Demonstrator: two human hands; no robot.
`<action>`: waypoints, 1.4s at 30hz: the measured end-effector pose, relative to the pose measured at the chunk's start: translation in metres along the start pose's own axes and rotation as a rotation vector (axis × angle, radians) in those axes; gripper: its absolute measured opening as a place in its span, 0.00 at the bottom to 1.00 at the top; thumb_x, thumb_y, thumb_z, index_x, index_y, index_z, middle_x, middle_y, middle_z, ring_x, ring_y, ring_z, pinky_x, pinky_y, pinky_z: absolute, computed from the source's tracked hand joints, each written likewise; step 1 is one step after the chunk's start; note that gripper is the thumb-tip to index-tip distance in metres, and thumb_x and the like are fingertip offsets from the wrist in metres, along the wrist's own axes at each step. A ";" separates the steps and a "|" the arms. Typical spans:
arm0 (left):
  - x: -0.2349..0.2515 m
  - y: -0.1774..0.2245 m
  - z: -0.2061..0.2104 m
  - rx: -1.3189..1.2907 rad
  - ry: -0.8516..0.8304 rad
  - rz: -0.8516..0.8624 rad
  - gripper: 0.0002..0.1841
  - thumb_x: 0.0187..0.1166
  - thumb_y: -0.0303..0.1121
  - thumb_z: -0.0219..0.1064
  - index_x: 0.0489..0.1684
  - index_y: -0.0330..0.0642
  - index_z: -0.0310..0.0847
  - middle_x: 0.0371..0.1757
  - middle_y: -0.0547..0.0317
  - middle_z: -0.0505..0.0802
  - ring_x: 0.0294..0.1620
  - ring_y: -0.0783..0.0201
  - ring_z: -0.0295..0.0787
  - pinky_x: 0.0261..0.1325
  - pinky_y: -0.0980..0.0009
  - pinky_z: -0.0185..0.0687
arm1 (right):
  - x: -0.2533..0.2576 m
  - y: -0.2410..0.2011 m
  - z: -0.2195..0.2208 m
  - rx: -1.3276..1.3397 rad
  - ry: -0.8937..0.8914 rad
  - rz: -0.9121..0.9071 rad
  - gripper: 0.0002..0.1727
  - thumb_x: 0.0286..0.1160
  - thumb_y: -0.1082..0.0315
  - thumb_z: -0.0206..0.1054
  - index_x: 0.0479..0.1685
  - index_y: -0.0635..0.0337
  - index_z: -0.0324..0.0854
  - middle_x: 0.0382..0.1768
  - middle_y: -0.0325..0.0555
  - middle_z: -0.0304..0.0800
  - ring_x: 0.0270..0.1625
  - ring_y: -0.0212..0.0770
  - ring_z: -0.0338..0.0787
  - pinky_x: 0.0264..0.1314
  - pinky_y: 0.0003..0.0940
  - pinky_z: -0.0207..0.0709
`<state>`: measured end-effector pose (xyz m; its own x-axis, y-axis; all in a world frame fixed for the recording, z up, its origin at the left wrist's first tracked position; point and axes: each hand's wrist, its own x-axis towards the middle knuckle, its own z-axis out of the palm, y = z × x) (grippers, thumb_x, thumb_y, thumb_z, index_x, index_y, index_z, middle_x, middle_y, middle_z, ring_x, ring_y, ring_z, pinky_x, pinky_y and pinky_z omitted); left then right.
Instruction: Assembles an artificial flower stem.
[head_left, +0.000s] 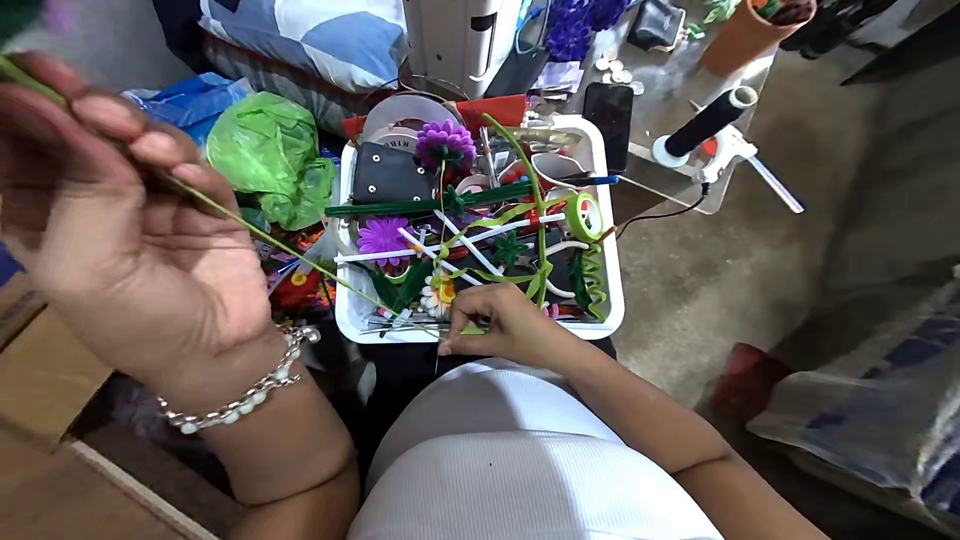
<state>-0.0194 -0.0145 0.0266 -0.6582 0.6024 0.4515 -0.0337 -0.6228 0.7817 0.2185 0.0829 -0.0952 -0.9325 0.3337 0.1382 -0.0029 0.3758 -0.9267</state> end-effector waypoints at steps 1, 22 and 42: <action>0.003 0.001 -0.006 -0.136 -0.042 -0.064 0.13 0.93 0.25 0.44 0.62 0.41 0.74 0.48 0.61 0.89 0.46 0.70 0.90 0.54 0.80 0.87 | 0.000 0.000 -0.001 0.062 -0.039 0.000 0.16 0.73 0.57 0.77 0.34 0.63 0.89 0.31 0.41 0.87 0.34 0.25 0.79 0.38 0.19 0.71; 0.008 -0.007 -0.008 -0.591 -0.126 -0.292 0.13 0.88 0.21 0.47 0.62 0.36 0.73 0.45 0.56 0.89 0.42 0.70 0.91 0.47 0.83 0.88 | 0.002 -0.003 -0.001 0.250 -0.271 -0.017 0.14 0.75 0.62 0.75 0.33 0.65 0.84 0.29 0.39 0.82 0.32 0.22 0.75 0.35 0.17 0.66; 0.022 -0.013 -0.005 -0.619 -0.048 -0.201 0.14 0.89 0.22 0.42 0.55 0.32 0.75 0.35 0.55 0.88 0.32 0.69 0.88 0.38 0.82 0.86 | 0.003 -0.002 0.000 0.391 -0.277 0.057 0.13 0.75 0.63 0.75 0.30 0.60 0.80 0.24 0.30 0.75 0.26 0.18 0.70 0.29 0.15 0.61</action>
<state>-0.0371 0.0040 0.0246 -0.5600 0.7500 0.3519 -0.5893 -0.6592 0.4671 0.2158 0.0837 -0.0931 -0.9961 0.0811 0.0341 -0.0348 -0.0072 -0.9994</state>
